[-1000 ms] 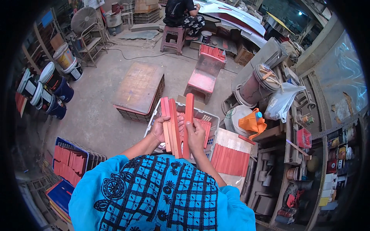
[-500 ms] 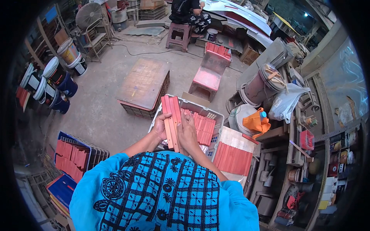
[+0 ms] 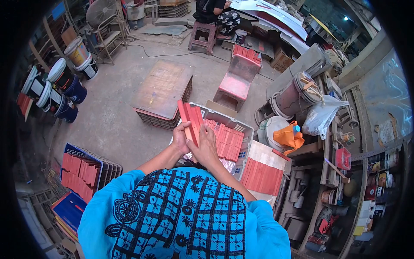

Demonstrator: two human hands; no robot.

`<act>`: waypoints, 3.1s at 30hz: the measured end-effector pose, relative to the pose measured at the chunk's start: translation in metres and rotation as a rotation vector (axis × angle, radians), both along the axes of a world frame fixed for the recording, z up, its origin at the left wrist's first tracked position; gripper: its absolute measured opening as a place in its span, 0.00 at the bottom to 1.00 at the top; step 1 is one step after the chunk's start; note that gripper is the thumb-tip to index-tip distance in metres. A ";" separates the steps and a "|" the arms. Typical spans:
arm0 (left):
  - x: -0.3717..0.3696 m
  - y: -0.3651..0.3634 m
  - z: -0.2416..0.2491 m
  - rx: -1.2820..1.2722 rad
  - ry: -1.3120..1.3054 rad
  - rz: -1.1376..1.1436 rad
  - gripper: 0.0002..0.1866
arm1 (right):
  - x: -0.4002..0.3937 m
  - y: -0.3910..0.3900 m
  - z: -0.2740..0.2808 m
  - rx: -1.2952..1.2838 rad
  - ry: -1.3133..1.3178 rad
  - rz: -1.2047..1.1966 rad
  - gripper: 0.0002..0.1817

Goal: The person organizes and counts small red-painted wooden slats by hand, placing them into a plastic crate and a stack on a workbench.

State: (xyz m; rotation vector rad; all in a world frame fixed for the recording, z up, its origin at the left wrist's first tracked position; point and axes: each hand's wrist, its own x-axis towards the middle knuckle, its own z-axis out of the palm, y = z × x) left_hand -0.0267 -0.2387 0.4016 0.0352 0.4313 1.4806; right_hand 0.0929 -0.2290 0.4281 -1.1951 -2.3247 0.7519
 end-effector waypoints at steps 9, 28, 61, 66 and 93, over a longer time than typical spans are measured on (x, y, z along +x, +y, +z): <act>-0.021 0.013 -0.021 0.052 0.055 -0.202 0.22 | 0.003 0.006 0.002 -0.105 0.118 0.011 0.34; 0.042 -0.029 -0.014 0.466 1.328 -1.166 0.49 | 0.113 0.027 0.012 -0.590 -0.403 0.555 0.45; -0.186 0.089 -0.207 -0.351 1.137 -0.556 0.18 | -0.075 0.101 -0.302 -0.517 -0.177 -0.836 0.35; -0.175 0.088 -0.264 -0.261 1.151 -0.713 0.18 | -0.113 0.113 -0.349 -0.422 -0.315 -0.907 0.37; -0.089 0.201 -0.346 -0.669 0.562 -0.719 0.33 | -0.126 0.070 -0.399 -1.297 1.386 -1.839 0.10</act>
